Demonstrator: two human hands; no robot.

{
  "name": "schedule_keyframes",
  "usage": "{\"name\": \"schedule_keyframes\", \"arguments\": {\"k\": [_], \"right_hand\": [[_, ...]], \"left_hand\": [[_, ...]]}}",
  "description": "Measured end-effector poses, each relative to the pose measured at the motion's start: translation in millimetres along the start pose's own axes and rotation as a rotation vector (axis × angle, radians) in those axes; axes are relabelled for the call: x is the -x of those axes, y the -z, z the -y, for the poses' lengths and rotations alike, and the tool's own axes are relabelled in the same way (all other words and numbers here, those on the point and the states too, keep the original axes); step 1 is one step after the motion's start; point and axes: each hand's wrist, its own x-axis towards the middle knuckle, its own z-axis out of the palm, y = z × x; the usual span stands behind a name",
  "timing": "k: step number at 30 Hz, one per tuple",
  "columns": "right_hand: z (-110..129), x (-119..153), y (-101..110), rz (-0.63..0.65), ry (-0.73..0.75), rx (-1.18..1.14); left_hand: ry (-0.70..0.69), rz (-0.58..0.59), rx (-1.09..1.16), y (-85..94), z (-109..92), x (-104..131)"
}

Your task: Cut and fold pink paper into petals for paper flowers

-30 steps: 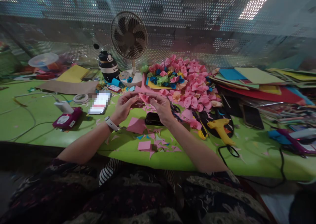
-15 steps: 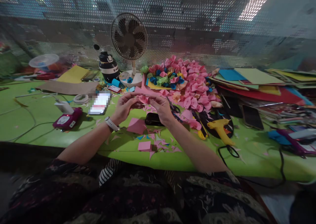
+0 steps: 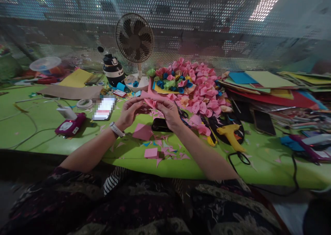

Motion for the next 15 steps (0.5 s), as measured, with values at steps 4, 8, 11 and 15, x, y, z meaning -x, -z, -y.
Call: {"name": "schedule_keyframes", "arguments": {"k": [4,8,11,15], "right_hand": [[-1.7,-0.7,1.6,-0.016,-0.010,0.049],[-1.7,-0.9,1.5,-0.031,-0.001,0.077],[-0.9,-1.0,1.6,-0.031,0.035,0.108],[-0.3,-1.1,2.3,-0.024,0.103,0.242]], "left_hand": [[-0.013,-0.003,-0.021,2.1,2.4,-1.2],[-0.037,0.004,-0.053,2.8,3.6,-2.1],[-0.049,0.001,-0.056,2.7,2.9,-2.1],[-0.051,0.011,-0.107,3.4,2.0,-2.7]]}}
